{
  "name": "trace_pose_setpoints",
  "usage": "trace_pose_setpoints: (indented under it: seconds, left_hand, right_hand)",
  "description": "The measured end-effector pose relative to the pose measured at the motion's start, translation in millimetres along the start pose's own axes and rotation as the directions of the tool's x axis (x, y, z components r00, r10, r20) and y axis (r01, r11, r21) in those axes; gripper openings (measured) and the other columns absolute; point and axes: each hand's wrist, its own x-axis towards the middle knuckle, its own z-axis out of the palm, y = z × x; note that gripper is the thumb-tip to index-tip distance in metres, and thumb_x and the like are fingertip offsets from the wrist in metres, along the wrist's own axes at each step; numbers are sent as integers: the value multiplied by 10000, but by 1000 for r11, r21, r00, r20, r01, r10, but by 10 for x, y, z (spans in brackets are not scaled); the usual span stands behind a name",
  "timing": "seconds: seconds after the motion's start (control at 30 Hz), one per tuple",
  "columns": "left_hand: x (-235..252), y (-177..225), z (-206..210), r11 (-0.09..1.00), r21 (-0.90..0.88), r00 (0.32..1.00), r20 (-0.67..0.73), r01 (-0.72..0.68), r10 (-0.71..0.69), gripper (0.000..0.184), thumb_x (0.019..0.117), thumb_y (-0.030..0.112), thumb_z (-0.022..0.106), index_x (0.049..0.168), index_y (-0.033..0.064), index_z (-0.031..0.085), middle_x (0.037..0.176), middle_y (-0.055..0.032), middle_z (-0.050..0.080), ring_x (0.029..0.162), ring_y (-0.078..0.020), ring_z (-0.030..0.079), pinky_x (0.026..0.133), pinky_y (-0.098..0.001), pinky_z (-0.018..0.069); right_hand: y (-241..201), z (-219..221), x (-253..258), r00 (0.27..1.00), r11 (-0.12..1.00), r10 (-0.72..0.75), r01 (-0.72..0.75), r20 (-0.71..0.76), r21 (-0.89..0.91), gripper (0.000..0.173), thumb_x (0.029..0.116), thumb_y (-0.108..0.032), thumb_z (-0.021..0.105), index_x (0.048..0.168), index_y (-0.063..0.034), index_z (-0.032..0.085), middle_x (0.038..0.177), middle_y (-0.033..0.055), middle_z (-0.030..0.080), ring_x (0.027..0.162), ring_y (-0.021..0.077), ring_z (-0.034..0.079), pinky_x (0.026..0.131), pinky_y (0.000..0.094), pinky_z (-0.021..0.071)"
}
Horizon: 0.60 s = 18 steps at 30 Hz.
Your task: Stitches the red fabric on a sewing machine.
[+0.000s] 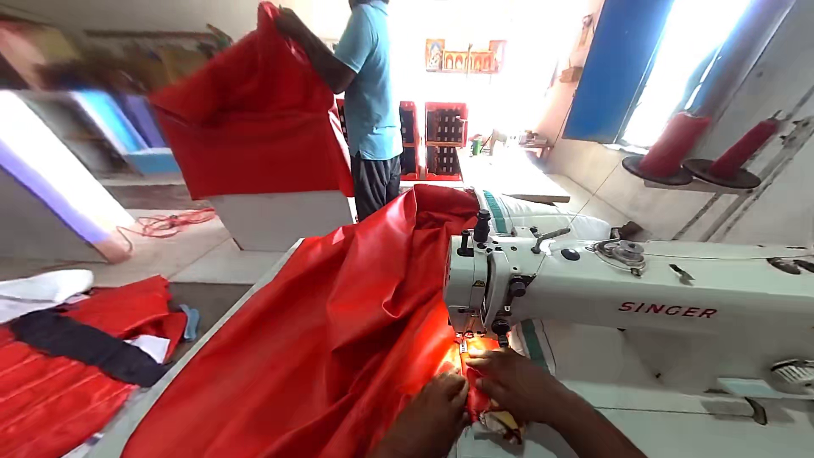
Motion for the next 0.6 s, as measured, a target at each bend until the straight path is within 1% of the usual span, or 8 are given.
trace_pose_setpoints:
  seconds: [0.03, 0.1, 0.17, 0.3, 0.37, 0.43, 0.53, 0.6]
  left_hand:
    - [-22, -36, 31, 999, -1, 998, -44, -44, 44, 356, 1005, 162, 599, 1274, -59, 675, 1355, -235, 642, 1321, -376, 586, 1123, -501, 454]
    - [-27, -105, 19, 998, -4, 997, -39, -68, 68, 355, 1008, 198, 601, 1262, -33, 692, 1327, -203, 672, 1274, -343, 632, 1086, -494, 490]
    - [-30, -188, 7, 995, -23, 995, -40, -92, 91, 357, 1005, 248, 617, 1244, 2, 714, 1285, -178, 698, 1254, -326, 645, 1092, -487, 485]
    - [8, -301, 25, 986, 1, 980, -109, -165, 164, 299, 1009, 256, 607, 1154, 47, 765, 1184, -137, 743, 1179, -306, 686, 1042, -485, 519]
    - [27, -338, 51, 983, 18, 970, -159, -183, 184, 263, 1009, 236, 603, 1090, 61, 782, 1128, -118, 759, 1121, -294, 712, 988, -491, 552]
    - [43, -363, 69, 982, 34, 962, -195, -186, 189, 243, 997, 228, 613, 1044, 74, 794, 1087, -104, 767, 1074, -283, 728, 943, -484, 573]
    - [90, -395, 89, 981, 76, 954, -233, -177, 190, 250, 993, 241, 600, 1010, 87, 797, 1050, -90, 774, 1034, -266, 740, 906, -464, 592]
    - [158, -437, 71, 985, 69, 961, -219, -158, 170, 254, 1002, 228, 594, 1017, 71, 792, 1054, -100, 770, 1043, -275, 733, 927, -465, 583]
  right_hand:
    - [26, 108, 35, 999, 998, -5, 2, -37, -65, 445, 1084, -301, 418, 1451, -105, 578, 1505, 118, 550, 1400, 347, 489, 1146, 553, 370]
    - [43, 233, 29, 997, 991, 10, -20, -71, -135, 436, 1089, -338, 400, 1421, -146, 607, 1498, 79, 561, 1380, 347, 501, 1101, 567, 397]
    - [74, 298, -28, 994, 989, -5, -11, -106, -149, 436, 1092, -362, 391, 1364, -142, 651, 1463, 71, 595, 1366, 333, 524, 1093, 556, 411]
    - [145, 371, -99, 981, 986, -81, 54, -174, -156, 449, 1092, -376, 397, 1366, -135, 659, 1448, 67, 614, 1372, 312, 537, 1106, 538, 418]
    - [191, 481, -99, 938, 980, -156, 108, -309, -167, 431, 1082, -384, 428, 1274, -125, 714, 1365, 73, 674, 1301, 310, 604, 1067, 529, 477]
    - [207, 574, -95, 889, 978, -187, 128, -417, -166, 390, 1077, -341, 451, 1198, -124, 752, 1299, 61, 712, 1245, 290, 649, 1039, 503, 511]
    - [229, 589, -49, 871, 973, -202, 127, -447, -191, 346, 1060, -267, 472, 1182, -116, 758, 1274, 62, 724, 1222, 279, 665, 1025, 488, 525]
    - [229, 541, 17, 892, 976, -176, 105, -416, -189, 355, 1064, -258, 458, 1211, -104, 741, 1295, 76, 711, 1243, 286, 650, 1039, 493, 513]
